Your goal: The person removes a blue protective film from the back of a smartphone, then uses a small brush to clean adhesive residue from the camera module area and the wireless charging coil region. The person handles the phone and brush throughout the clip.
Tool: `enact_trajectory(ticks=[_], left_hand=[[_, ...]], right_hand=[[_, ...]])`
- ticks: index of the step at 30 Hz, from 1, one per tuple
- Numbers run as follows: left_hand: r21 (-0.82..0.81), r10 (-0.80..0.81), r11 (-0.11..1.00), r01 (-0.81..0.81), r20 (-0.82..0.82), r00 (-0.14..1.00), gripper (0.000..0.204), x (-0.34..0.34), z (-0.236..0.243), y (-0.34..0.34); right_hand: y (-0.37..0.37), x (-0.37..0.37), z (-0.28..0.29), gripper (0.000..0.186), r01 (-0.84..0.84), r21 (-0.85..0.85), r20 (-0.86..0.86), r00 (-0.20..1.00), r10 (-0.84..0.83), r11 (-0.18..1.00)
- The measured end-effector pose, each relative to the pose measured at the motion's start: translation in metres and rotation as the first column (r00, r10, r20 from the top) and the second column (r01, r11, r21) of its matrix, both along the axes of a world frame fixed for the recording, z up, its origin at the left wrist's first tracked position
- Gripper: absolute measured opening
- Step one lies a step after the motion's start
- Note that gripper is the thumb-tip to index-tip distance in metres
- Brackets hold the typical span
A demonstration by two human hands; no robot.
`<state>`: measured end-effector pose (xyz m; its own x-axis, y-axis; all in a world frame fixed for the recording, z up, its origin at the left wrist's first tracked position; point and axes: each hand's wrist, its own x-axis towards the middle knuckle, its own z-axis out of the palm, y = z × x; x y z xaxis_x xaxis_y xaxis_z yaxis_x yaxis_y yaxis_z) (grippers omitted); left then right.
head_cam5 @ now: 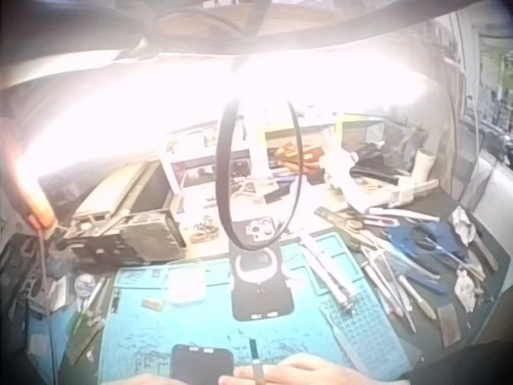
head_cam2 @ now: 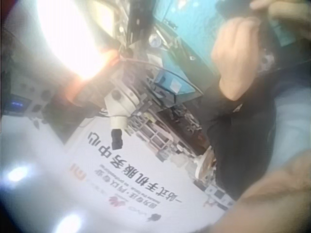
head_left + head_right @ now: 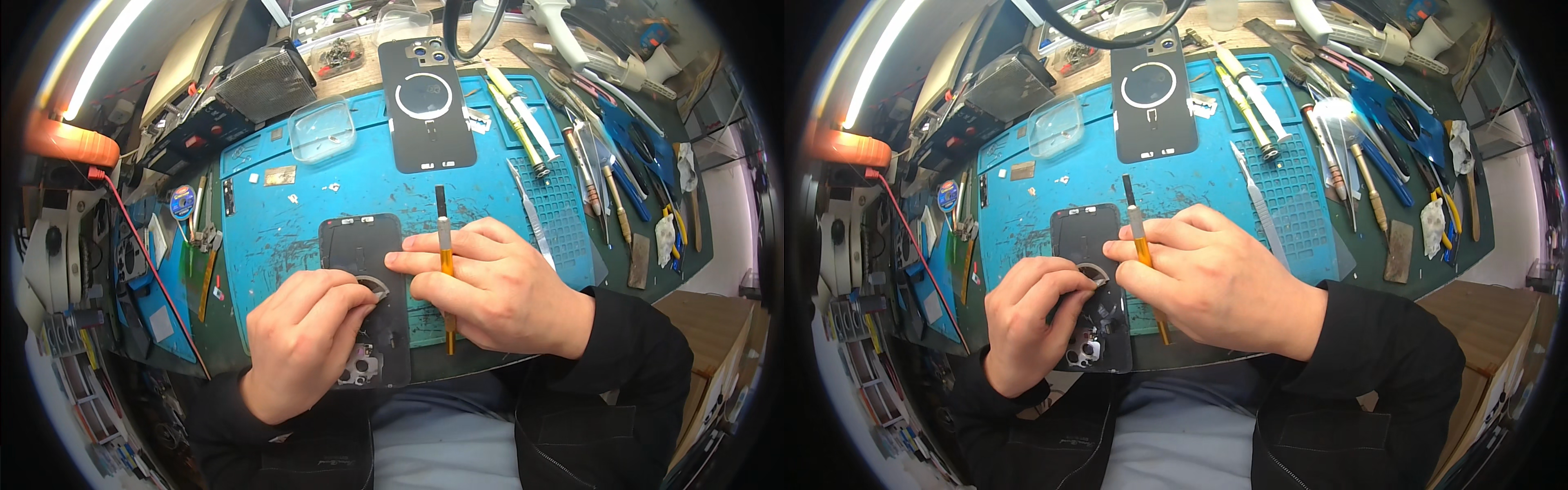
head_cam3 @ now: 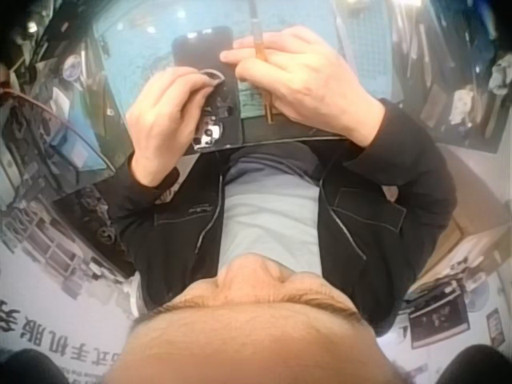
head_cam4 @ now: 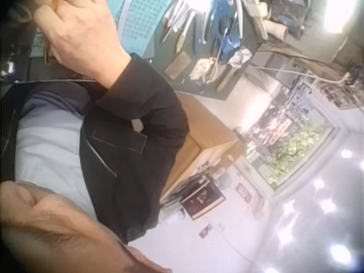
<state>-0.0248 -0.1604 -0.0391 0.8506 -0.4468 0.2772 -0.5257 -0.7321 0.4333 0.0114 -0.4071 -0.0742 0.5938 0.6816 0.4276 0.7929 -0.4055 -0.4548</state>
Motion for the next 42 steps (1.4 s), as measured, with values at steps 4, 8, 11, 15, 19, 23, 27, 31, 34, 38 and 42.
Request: enact_trajectory(ticks=[4, 8, 11, 15, 19, 23, 27, 31, 34, 38, 42], left_hand=[[-0.012, 0.001, 1.000, -0.001, -0.009, 1.000, 0.019, 0.000, 0.000, 0.000], [-0.005, -0.016, 1.000, 0.016, -0.023, 1.000, 0.020, 0.001, 0.002, 0.001], [0.009, -0.008, 1.000, 0.008, -0.026, 1.000, 0.021, 0.001, 0.003, 0.001], [0.032, 0.045, 0.999, -0.043, -0.057, 0.997, 0.023, 0.000, 0.008, -0.005], [0.085, 0.024, 0.996, -0.016, -0.095, 0.995, 0.021, 0.006, 0.014, -0.006], [0.130, -0.002, 0.991, 0.022, -0.149, 0.989, 0.019, 0.013, 0.018, -0.006], [0.112, -0.137, 0.981, 0.156, -0.161, 0.977, 0.018, 0.023, 0.018, -0.001], [0.093, -0.437, 0.887, 0.453, -0.147, 0.887, 0.017, 0.043, 0.019, 0.013], [0.093, -0.575, 0.806, 0.584, -0.110, 0.811, 0.015, 0.055, 0.027, 0.012], [0.277, -0.687, 0.671, 0.688, -0.116, 0.717, 0.017, 0.060, 0.039, 0.003], [0.393, -0.710, 0.613, 0.686, -0.108, 0.696, 0.017, 0.055, 0.033, -0.001]], right_hand=[[0.000, 0.000, 0.000, 0.010, 0.001, -0.006, 0.007, 1.000, -0.001, 1.000], [-0.001, 0.000, 0.001, 0.010, -0.001, -0.007, 0.006, 1.000, 0.001, 1.000], [0.000, 0.000, 0.000, 0.009, 0.000, -0.003, 0.013, 1.000, 0.000, 1.000], [-0.001, 0.001, 0.001, 0.019, -0.018, 0.022, 0.006, 1.000, 0.018, 1.000], [-0.003, 0.003, 0.006, 0.037, -0.012, 0.141, -0.134, 0.990, 0.031, 0.990], [-0.004, 0.005, 0.004, 0.045, -0.040, 0.117, -0.073, 0.996, 0.048, 0.992], [-0.002, 0.002, 0.001, 0.044, -0.047, 0.077, 0.014, 0.999, 0.046, 0.996], [-0.006, -0.003, 0.023, 0.047, -0.058, 0.174, -0.077, 0.994, 0.072, 0.983], [-0.023, -0.010, 0.039, 0.046, 0.010, 0.144, -0.022, 1.000, -0.006, 0.990], [-0.047, -0.023, 0.045, 0.037, 0.134, 0.084, 0.022, 0.990, -0.136, 0.987], [-0.083, -0.025, 0.052, 0.037, 0.290, -0.059, 0.272, 0.925, -0.264, 0.955]])
